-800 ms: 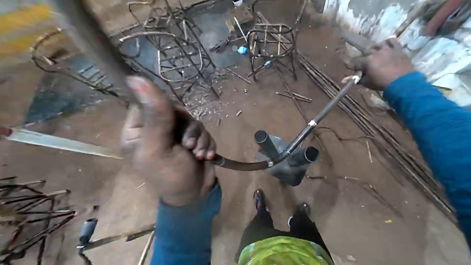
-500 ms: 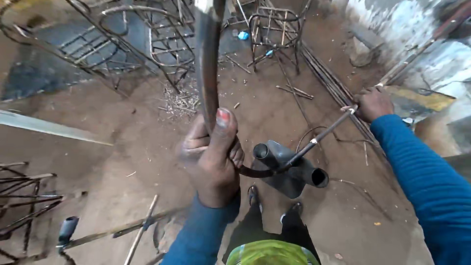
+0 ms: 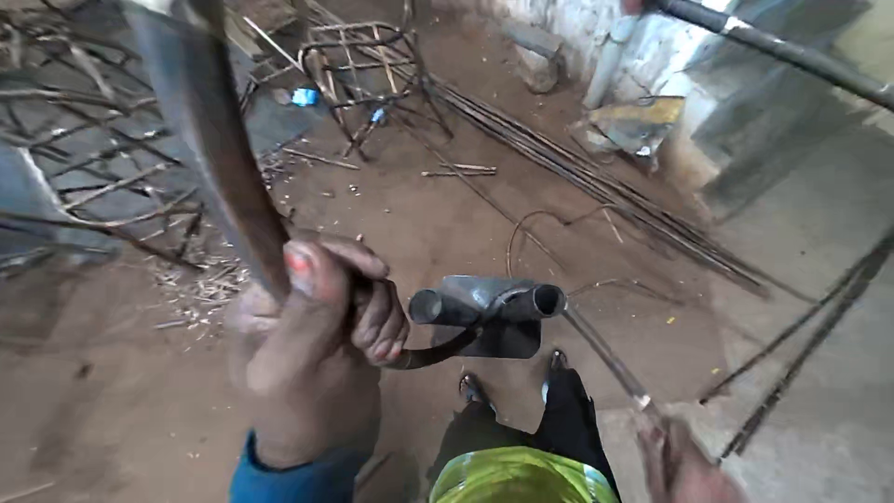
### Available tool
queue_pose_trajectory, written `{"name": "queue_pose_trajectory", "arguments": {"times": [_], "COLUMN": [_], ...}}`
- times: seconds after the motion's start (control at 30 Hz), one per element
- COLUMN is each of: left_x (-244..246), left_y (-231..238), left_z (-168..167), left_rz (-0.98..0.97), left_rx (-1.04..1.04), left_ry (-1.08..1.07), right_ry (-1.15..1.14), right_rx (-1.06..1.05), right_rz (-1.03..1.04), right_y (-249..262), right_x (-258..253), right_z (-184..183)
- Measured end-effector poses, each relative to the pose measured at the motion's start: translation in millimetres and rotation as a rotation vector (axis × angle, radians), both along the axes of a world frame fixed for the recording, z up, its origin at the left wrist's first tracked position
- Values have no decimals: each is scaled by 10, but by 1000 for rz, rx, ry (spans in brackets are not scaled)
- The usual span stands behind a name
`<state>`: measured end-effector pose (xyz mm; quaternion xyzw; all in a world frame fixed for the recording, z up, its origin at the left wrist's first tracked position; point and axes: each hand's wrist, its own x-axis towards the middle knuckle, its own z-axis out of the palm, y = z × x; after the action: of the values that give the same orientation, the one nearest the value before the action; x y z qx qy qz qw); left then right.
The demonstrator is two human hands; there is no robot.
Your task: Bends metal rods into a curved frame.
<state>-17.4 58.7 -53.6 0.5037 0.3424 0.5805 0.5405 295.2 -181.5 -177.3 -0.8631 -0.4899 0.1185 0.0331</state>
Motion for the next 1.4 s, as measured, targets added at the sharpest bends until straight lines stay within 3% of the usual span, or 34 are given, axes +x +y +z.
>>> {"name": "queue_pose_trajectory", "arguments": {"times": [0.07,0.13,0.27,0.33,0.4,0.47,0.6,0.67,0.7,0.77,0.87,0.93,1.0,1.03,1.1,1.23,1.3,1.4], "left_x": [3,32,116,178,242,243,193,157,171,209,338,423,415,391,357,238,159,206], "left_y": [-86,-177,-467,-629,-757,-759,-636,-625,-641,-688,-947,-1122,-1238,-1249,-1224,-1112,-1073,-1094], "left_z": [-14,-37,56,146,174,197,169,155,158,188,207,201,166,161,177,219,192,165], "left_rz": [-64,-24,233,344,433,478,416,406,417,435,482,539,579,581,524,376,346,301], "left_rx": [36,61,33,15,-5,-13,-64,-87,-91,-77,-78,-100,-110,-113,-126,-127,-107,-39], "left_ry": [-16,-35,-15,8,15,12,-9,-11,-16,-39,-66,-104,-142,-158,-155,-119,-117,-110], "right_ry": [45,-13,-15,0,-15,-23,98,153,127,47,7,38,28,26,-7,-32,2,18], "right_rx": [39,97,174,119,47,68,107,96,107,133,150,58,35,63,169,227,195,169], "right_rz": [-38,80,538,711,764,692,240,138,160,308,671,791,816,774,606,205,120,194], "right_y": [-265,-35,1487,2313,2685,2388,501,78,106,676,2211,2966,3163,3019,2242,345,52,444], "right_x": [-245,253,1734,1885,1845,1709,582,200,290,868,1641,1636,1533,1499,1320,-62,-446,155], "right_z": [39,60,-78,38,131,151,143,117,157,199,177,229,254,228,142,78,84,-16]}}
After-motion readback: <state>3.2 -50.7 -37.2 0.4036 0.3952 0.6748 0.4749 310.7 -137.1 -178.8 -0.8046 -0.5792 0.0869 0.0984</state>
